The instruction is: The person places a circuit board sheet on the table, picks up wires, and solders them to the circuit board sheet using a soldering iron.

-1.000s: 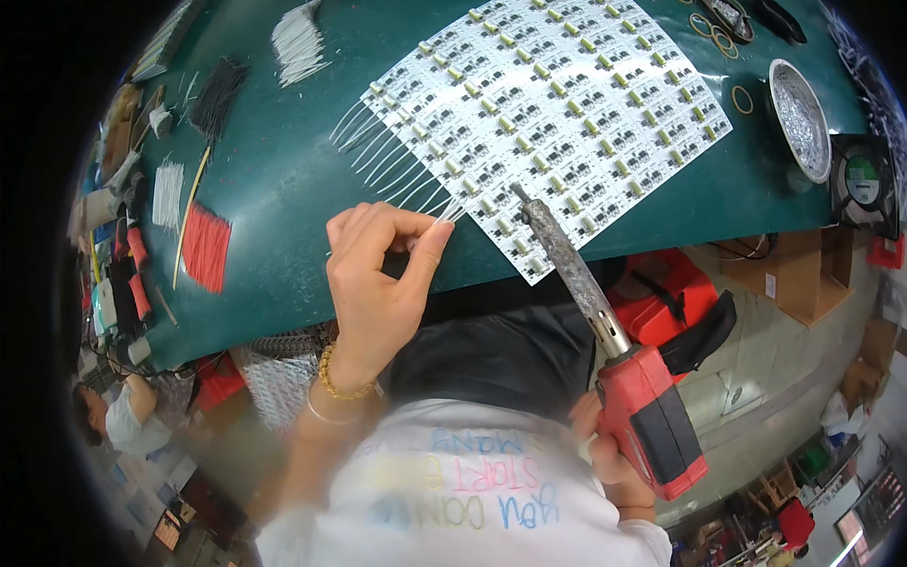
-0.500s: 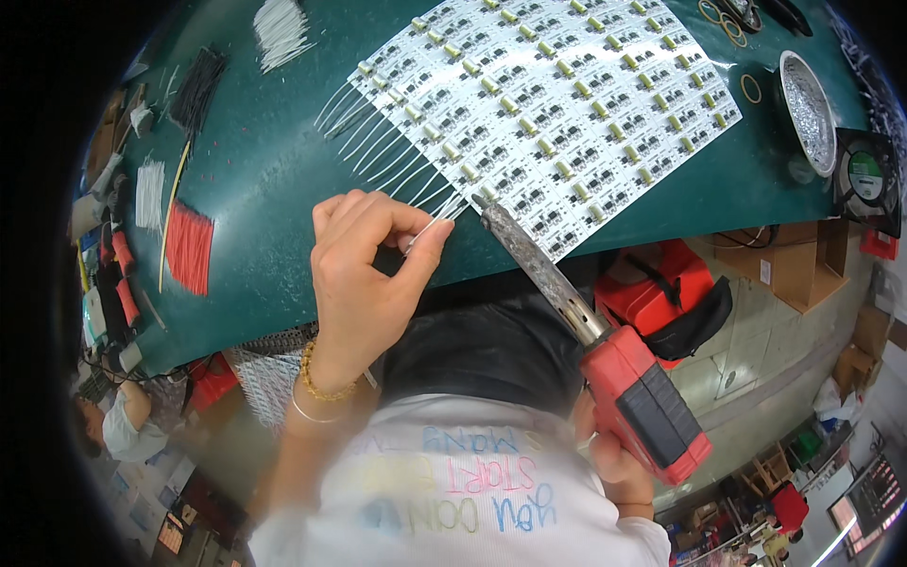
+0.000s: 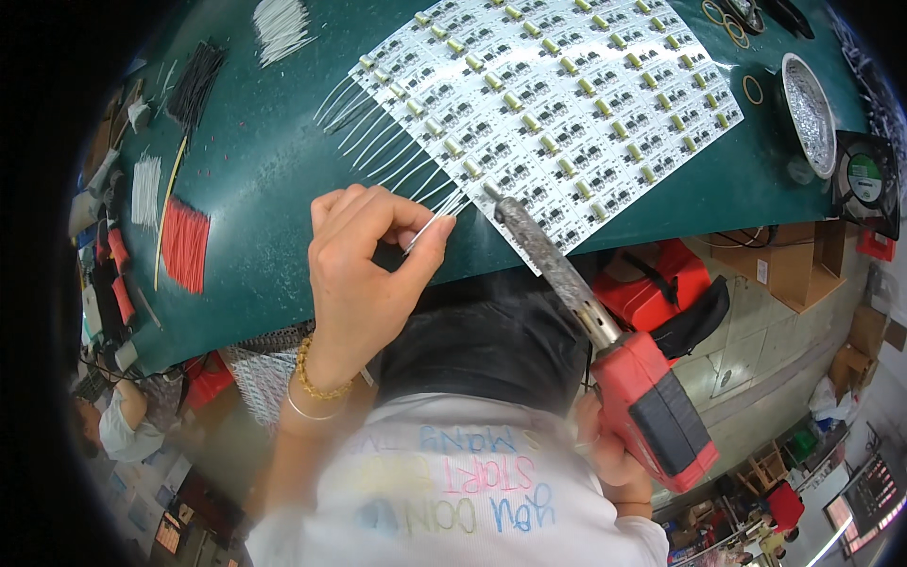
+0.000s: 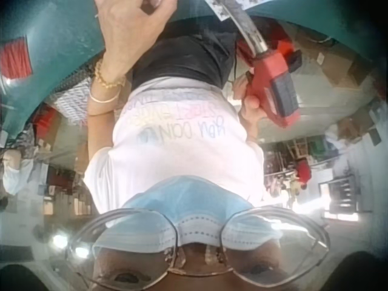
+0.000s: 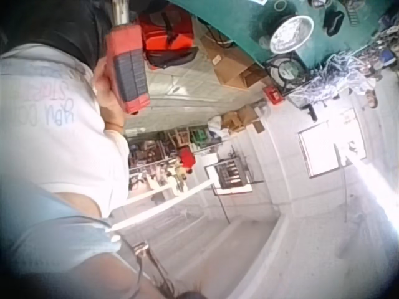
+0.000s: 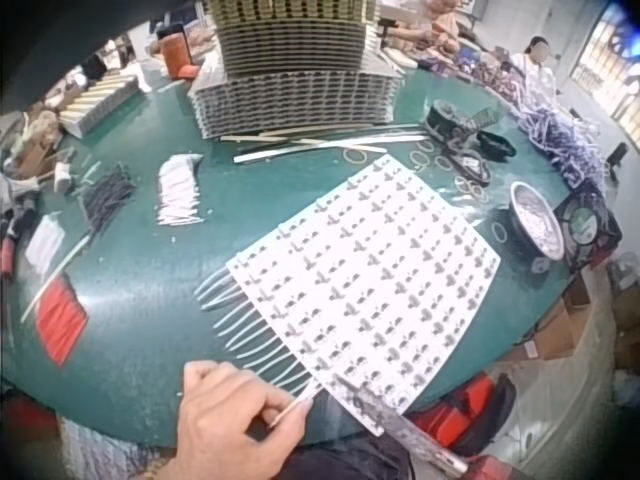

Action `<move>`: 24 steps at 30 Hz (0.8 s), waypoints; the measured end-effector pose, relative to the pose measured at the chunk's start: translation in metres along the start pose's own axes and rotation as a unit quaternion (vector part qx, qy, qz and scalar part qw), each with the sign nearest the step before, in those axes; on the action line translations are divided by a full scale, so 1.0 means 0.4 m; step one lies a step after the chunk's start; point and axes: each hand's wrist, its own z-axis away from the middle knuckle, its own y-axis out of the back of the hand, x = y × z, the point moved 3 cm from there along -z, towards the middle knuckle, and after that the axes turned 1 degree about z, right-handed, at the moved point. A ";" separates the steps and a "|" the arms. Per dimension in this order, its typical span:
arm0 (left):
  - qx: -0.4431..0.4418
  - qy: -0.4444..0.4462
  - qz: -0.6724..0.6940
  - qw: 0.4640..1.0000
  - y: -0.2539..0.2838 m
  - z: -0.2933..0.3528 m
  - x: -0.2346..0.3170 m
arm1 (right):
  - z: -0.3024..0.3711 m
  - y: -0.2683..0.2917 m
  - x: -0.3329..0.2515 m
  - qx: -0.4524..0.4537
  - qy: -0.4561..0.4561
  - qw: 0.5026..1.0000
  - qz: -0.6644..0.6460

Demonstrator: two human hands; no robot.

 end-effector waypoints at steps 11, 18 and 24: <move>0.021 0.011 0.010 1.000 0.021 0.002 0.004 | 0.000 0.013 0.023 -0.009 0.042 0.998 -0.038; 0.033 0.055 0.055 0.996 0.042 0.012 0.041 | 0.021 0.015 0.020 0.040 0.016 0.997 -0.061; -0.004 0.053 0.010 0.999 -0.017 0.014 0.022 | 0.032 0.022 0.022 0.054 -0.004 0.998 -0.035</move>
